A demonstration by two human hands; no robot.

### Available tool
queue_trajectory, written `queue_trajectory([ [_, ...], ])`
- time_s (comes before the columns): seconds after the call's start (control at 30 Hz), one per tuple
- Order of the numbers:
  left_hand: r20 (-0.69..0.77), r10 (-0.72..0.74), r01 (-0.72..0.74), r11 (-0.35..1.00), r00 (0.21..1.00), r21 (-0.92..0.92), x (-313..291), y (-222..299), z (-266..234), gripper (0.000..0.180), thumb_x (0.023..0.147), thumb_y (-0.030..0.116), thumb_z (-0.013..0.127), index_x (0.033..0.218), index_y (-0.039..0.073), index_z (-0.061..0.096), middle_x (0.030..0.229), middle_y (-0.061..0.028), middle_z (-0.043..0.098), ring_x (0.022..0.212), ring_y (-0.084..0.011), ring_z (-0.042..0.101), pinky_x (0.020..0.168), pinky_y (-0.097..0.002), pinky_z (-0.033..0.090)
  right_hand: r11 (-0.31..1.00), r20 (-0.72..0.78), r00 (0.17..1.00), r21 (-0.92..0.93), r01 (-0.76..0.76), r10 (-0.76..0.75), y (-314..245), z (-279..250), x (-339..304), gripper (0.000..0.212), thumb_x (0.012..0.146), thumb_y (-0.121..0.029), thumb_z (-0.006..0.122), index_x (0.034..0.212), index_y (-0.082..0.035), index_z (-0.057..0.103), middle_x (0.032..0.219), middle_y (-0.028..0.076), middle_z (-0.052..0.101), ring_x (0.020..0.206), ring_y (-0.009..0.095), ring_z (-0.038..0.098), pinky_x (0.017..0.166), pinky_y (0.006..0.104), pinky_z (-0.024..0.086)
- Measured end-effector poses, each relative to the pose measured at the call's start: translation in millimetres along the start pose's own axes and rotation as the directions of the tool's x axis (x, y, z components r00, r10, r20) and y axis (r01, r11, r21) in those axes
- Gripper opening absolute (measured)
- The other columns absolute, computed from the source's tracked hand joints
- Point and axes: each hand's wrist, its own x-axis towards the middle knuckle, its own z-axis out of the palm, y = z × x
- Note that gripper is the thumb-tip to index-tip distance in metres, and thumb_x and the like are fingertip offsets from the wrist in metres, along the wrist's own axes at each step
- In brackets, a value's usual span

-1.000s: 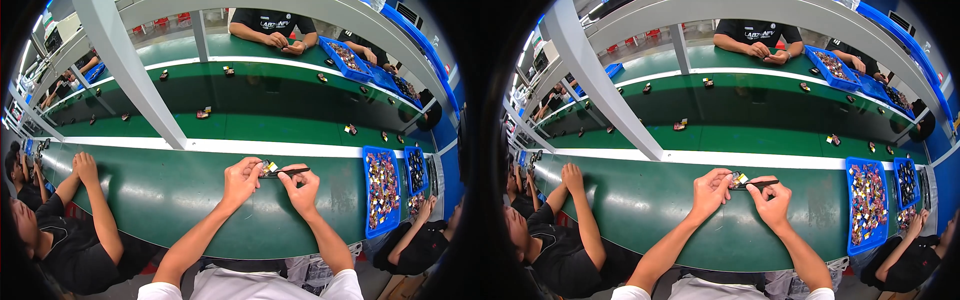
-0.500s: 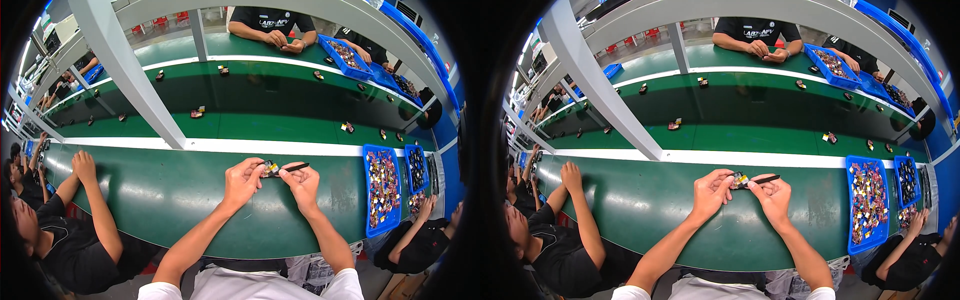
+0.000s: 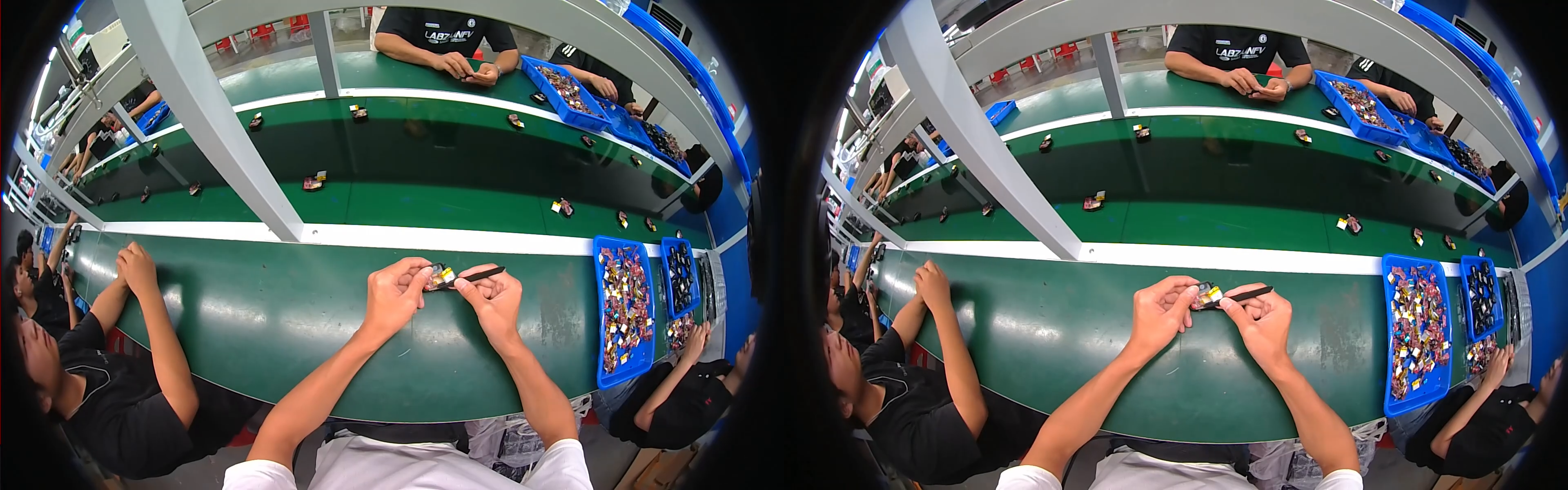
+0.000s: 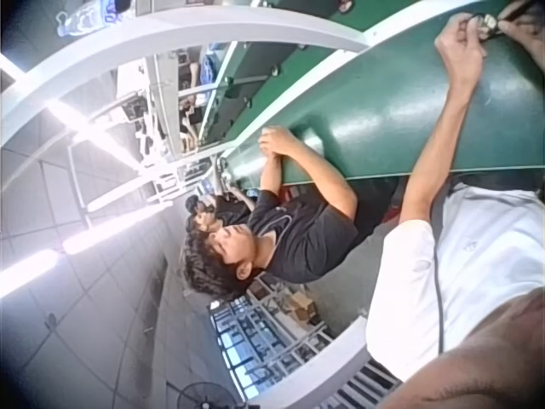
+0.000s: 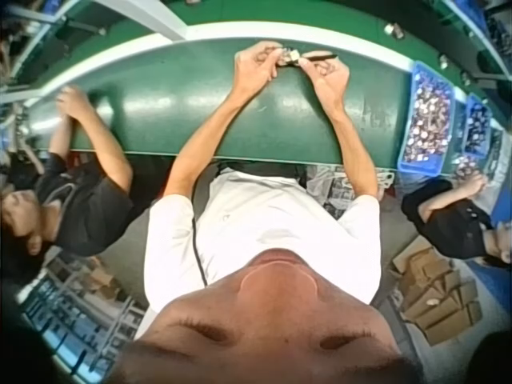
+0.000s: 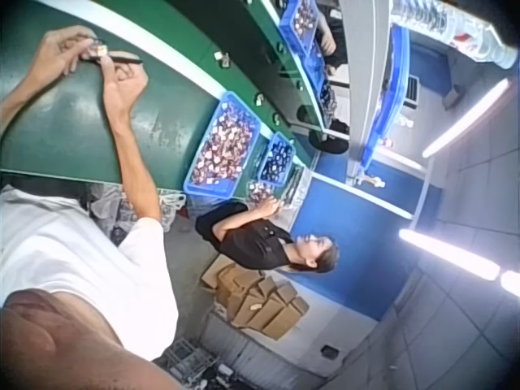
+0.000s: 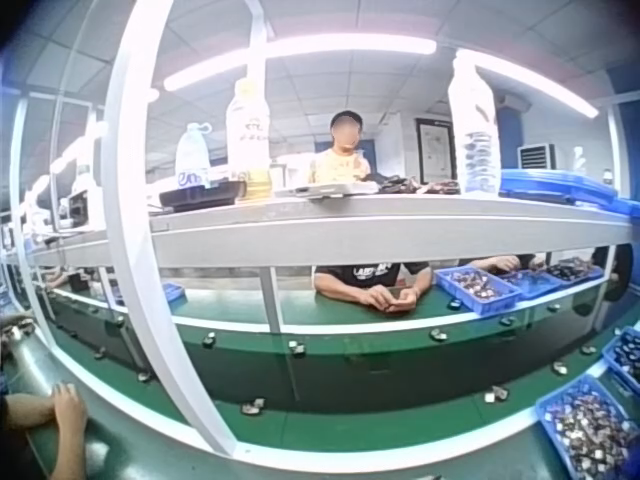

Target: Manually assemble small electronic or decorative components using tweezers.

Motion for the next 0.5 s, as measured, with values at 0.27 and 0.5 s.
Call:
queue_trajectory([
  [0.27,-0.008,-0.025,0.024,0.999,1.000,-0.024,0.4,2.2,-1.2,0.015,0.096,0.008,0.066,0.104,-0.004,0.071,0.072,-0.0063,0.070,0.052,-0.0067,0.058,0.043,-0.0227,0.043,1.000,0.012,1.000,-0.018,0.009,-0.009,1.3,-1.6,1.4,0.010,0.088,0.005,0.074,0.096,0.006,0.067,0.081,0.005,0.069,0.066,0.002,0.058,0.054,0.0164,0.040],
  [0.5,0.001,-0.006,0.006,1.000,1.000,-0.026,0.2,1.7,-3.2,0.015,0.096,0.007,0.066,0.104,-0.005,0.071,0.072,-0.0062,0.070,0.052,-0.0068,0.058,0.044,-0.0226,0.044,0.999,0.016,0.999,0.006,-0.036,0.036,0.0,-0.6,1.4,0.011,0.088,0.005,0.074,0.097,0.006,0.067,0.087,0.009,0.071,0.076,0.008,0.067,0.063,0.0186,0.051],
])
